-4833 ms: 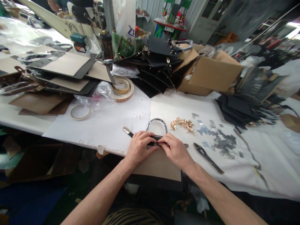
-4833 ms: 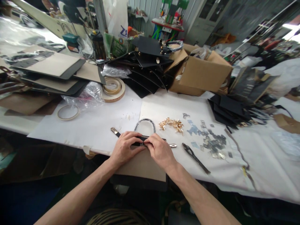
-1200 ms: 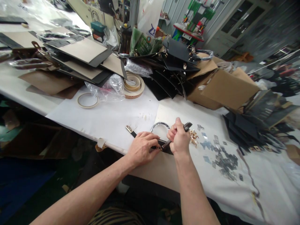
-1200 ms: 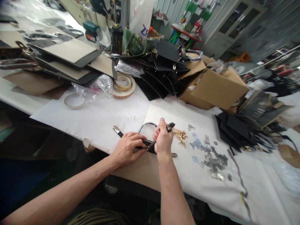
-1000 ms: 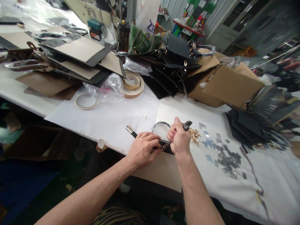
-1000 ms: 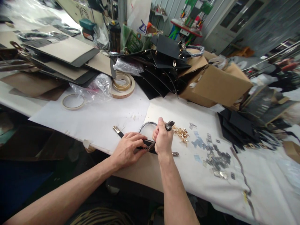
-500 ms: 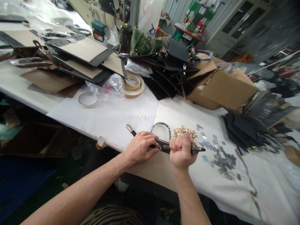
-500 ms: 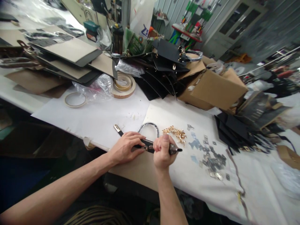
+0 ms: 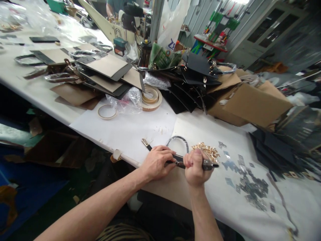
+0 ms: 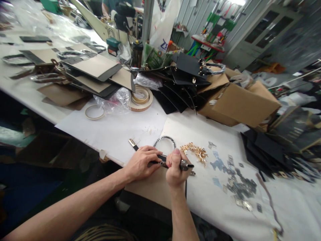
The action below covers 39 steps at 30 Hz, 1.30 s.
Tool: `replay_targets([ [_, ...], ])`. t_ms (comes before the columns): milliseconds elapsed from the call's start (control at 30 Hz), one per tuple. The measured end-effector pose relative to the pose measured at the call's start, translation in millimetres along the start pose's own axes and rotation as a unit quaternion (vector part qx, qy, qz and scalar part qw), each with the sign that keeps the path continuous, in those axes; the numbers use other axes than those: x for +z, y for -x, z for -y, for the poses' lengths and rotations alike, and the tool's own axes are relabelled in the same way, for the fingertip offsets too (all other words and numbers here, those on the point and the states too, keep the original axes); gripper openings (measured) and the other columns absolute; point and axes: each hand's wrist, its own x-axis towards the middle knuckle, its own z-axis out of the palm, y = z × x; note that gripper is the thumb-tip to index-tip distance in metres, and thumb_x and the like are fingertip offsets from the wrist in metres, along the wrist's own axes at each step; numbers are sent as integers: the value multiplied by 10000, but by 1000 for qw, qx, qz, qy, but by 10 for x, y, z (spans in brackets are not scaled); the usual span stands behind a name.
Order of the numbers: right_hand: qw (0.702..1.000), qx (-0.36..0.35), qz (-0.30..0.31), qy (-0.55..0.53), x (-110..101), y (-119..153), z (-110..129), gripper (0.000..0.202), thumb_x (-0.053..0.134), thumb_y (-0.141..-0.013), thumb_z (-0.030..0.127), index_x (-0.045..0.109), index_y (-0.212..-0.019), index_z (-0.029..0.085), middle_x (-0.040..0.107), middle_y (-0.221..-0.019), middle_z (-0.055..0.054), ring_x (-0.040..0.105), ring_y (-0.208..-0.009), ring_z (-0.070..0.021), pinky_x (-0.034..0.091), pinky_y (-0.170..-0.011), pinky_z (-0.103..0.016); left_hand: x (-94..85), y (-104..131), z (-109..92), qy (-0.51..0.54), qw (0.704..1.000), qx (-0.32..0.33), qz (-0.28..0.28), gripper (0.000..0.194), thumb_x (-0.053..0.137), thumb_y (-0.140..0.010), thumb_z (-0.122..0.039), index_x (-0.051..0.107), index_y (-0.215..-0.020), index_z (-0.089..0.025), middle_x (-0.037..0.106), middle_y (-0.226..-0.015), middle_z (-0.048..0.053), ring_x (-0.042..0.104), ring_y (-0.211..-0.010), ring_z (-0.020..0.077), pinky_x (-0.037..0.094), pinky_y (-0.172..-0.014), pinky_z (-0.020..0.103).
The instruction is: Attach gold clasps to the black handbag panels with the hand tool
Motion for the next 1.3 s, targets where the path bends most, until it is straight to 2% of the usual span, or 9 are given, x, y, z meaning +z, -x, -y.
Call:
replay_targets([
  [100,999,-32,-3,-32,26,-32,86,479,624,-992,359,412,-588,212,331,-495,91,314,-383,-62,258,-387,-228,-3,-1,-13,-1,1000,0,-3,112,745,-894,-274,764,-1000,-242,756,-1272,30,628,-1212,256,486,-1056,474],
  [167,999,-36,1,-14,30,-24,54,486,631,-988,388,414,-590,214,339,-494,91,326,-383,-64,258,-388,-231,1,-5,-24,-3,1000,3,-4,108,734,-905,-283,766,-1002,-245,755,-1275,26,627,-1213,251,485,-1059,469],
  [333,1000,22,-22,4,-72,-15,-133,478,642,-981,398,430,-597,207,344,-491,98,308,-381,-55,247,-384,-221,2,-17,-41,-11,1000,0,0,118,704,-926,-290,769,-1016,-250,748,-1287,43,620,-1227,259,499,-1048,475],
  [467,996,15,-58,-60,-175,-160,87,481,674,-946,380,415,-580,208,313,-468,107,220,-356,-40,182,-358,-208,-21,-21,-23,7,1000,9,11,258,742,-897,-320,721,-1146,-254,729,-1319,52,612,-1260,263,483,-1083,481],
  [600,994,37,-55,-89,-161,-285,273,488,696,-926,390,416,-570,209,286,-451,112,185,-345,-35,149,-348,-204,-14,-16,-4,-1,1000,9,20,465,813,-836,-440,686,-1242,-252,701,-1370,70,594,-1304,287,448,-1124,497],
  [733,991,87,-29,-97,-58,-306,130,508,722,-908,427,402,-576,213,286,-464,115,191,-347,-34,135,-346,-204,27,0,6,-26,999,9,20,489,788,-862,-466,686,-1298,-269,659,-1438,65,562,-1356,291,423,-1152,493],
  [900,986,144,-33,-79,34,-338,-92,524,751,-871,474,405,-575,214,297,-460,122,191,-339,-28,125,-337,-204,59,3,19,-28,1000,7,9,366,735,-920,-409,722,-1264,-284,691,-1396,25,572,-1337,266,431,-1153,463],
  [1133,983,161,-36,-79,81,-382,-183,549,762,-844,489,376,-561,220,281,-442,125,180,-339,-30,120,-331,-199,46,-7,-8,-12,1000,-10,2,338,750,-895,-348,748,-1227,-288,725,-1334,15,592,-1286,267,461,-1115,464],
  [1300,979,179,-41,-84,50,-388,-266,553,742,-871,491,362,-573,222,274,-456,122,172,-350,-33,127,-335,-204,51,-22,-28,-6,1000,-28,0,347,774,-868,-326,761,-1213,-298,736,-1312,4,593,-1272,274,466,-1107,457],
])
